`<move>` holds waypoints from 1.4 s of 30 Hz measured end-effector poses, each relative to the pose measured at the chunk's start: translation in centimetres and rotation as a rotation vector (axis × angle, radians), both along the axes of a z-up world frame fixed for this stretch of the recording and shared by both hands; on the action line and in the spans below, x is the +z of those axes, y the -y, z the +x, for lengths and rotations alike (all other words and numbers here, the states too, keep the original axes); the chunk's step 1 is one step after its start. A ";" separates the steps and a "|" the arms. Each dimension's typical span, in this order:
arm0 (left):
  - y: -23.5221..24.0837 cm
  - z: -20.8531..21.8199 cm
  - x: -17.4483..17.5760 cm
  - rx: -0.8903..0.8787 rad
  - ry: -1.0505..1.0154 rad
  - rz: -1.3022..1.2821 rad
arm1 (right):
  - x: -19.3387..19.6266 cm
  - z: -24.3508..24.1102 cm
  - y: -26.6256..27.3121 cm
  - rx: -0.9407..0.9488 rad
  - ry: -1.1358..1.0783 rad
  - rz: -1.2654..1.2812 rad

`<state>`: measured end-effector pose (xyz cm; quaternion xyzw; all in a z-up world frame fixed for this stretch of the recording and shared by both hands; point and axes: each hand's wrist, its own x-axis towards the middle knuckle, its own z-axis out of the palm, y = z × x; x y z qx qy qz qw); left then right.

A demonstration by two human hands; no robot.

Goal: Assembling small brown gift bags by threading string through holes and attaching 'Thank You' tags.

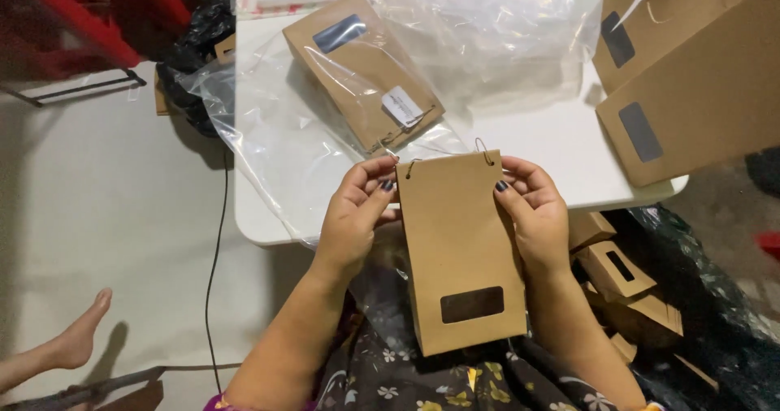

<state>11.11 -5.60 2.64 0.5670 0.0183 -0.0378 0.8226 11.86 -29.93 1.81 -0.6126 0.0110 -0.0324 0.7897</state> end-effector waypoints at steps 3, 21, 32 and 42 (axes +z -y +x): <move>0.3 -0.3 -0.1 0.060 0.068 -0.037 | -1.6 0.4 0.5 -0.004 0.030 -0.029; 3.0 -3.4 2.8 0.160 0.338 0.093 | -1.4 -1.1 0.8 0.010 -0.057 0.202; 2.2 -3.3 3.3 0.321 0.490 0.549 | -1.5 -1.8 0.4 -0.041 -0.001 0.081; 1.7 -2.7 3.8 0.436 0.648 0.727 | -2.8 -2.3 0.7 -0.016 0.050 0.067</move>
